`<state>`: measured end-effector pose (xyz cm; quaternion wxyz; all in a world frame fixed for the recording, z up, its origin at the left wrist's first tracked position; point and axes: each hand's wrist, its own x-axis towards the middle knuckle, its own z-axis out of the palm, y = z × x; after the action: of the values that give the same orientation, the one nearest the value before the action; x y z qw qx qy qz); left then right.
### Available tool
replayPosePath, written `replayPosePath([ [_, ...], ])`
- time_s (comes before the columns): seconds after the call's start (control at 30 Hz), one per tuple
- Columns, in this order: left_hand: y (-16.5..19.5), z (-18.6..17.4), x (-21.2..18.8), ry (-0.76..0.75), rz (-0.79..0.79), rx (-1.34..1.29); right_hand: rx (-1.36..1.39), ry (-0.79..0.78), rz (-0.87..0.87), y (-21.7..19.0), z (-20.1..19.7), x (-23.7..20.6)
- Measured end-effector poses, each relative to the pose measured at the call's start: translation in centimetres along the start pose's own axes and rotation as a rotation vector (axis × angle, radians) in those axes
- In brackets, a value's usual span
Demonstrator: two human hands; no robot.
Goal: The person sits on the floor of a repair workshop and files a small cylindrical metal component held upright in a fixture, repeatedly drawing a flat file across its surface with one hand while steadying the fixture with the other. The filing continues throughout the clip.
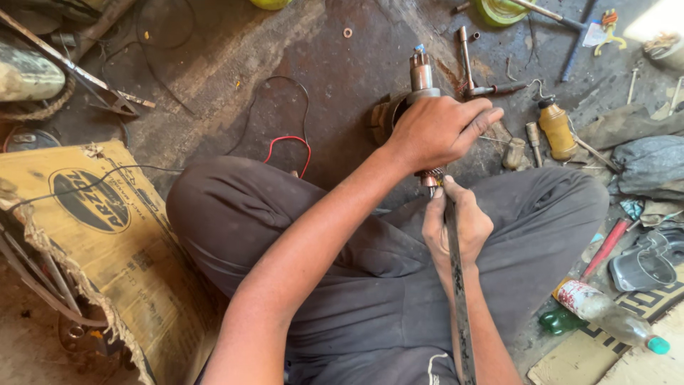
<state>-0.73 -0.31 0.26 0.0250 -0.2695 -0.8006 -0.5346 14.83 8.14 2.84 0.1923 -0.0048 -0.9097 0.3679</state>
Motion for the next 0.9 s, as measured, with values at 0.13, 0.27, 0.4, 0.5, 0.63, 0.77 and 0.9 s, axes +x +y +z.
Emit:
replayPosePath([
  [0.13,0.1,-0.5,0.2,-0.03,-0.055,-0.005,-0.045,-0.02,-0.008,0.3,0.1,-0.7],
  [0.27,0.1,-0.8,0.2,0.016,0.004,-0.014,0.138,-0.09,0.285,1.0,-0.2,-1.6],
  [0.4,0.2,-0.5,-0.1,0.02,0.027,-0.011,0.286,-0.035,0.287,1.0,-1.4,-2.3],
  [0.5,0.2,-0.2,-0.3,0.018,0.024,0.003,0.259,-0.024,0.185,0.4,-1.3,-1.9],
  [0.63,0.2,-0.2,-0.3,0.046,0.038,0.006,0.327,-0.045,0.28,-0.2,-0.3,-0.7],
  [0.77,0.2,-0.1,-0.4,-0.013,0.003,0.003,0.036,-0.068,0.168,-0.8,-0.7,-0.2],
  [0.9,-0.2,0.2,-0.4,-0.003,0.027,0.008,-0.038,-0.063,-0.008,-1.0,-1.2,0.5],
])
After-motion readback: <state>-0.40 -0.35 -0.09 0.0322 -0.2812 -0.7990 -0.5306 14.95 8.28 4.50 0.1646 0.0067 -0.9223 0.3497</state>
